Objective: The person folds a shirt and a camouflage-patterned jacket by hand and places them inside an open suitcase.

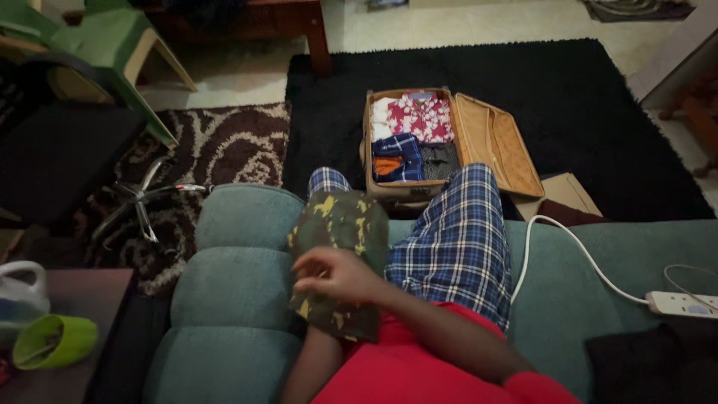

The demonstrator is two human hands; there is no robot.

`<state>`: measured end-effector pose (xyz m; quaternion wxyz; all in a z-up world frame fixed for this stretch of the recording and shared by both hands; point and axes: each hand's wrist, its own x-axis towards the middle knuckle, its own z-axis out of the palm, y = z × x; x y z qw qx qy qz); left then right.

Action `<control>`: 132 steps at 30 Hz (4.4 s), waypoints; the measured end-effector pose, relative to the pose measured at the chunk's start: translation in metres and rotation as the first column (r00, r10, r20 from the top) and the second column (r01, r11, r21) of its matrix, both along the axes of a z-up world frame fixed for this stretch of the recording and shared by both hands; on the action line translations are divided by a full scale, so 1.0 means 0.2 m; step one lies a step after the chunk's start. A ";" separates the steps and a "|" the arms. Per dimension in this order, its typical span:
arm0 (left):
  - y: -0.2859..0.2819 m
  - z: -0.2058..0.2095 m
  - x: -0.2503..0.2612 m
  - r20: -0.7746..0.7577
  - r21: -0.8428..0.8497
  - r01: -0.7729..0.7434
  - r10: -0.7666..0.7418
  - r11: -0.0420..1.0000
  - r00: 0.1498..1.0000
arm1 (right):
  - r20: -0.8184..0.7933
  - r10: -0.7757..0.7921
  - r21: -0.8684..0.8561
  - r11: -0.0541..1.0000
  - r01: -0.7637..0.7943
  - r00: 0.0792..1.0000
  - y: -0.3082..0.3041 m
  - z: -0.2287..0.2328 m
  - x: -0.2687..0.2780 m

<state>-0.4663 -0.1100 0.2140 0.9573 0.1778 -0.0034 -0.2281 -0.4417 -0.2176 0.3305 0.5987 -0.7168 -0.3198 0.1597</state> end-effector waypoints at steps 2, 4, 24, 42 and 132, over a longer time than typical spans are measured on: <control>0.03 0.00 0.01 0.014 -0.010 -0.011 0.011 1.000 1.000 | -0.101 -0.296 -0.010 0.955 0.296 0.950 -0.10 -0.13 0.06; 0.04 0.01 0.06 0.037 -0.029 -0.029 0.030 0.999 0.999 | -0.124 -0.533 0.052 0.839 0.542 0.837 -0.24 -0.25 0.12; 0.15 -0.02 0.40 0.190 -0.329 -0.218 0.290 0.919 0.938 | -0.869 0.035 0.276 0.863 0.424 0.494 -0.36 -0.51 0.03; 0.39 -0.10 0.15 -0.041 -0.048 -0.544 0.542 0.838 0.839 | -0.661 -0.161 -0.044 0.983 0.176 0.733 -0.39 -0.33 -0.10; 0.48 0.41 0.10 0.021 0.734 -0.167 -0.224 -0.658 0.974 | 0.702 -0.168 -0.328 0.786 0.524 0.692 0.10 -0.53 0.21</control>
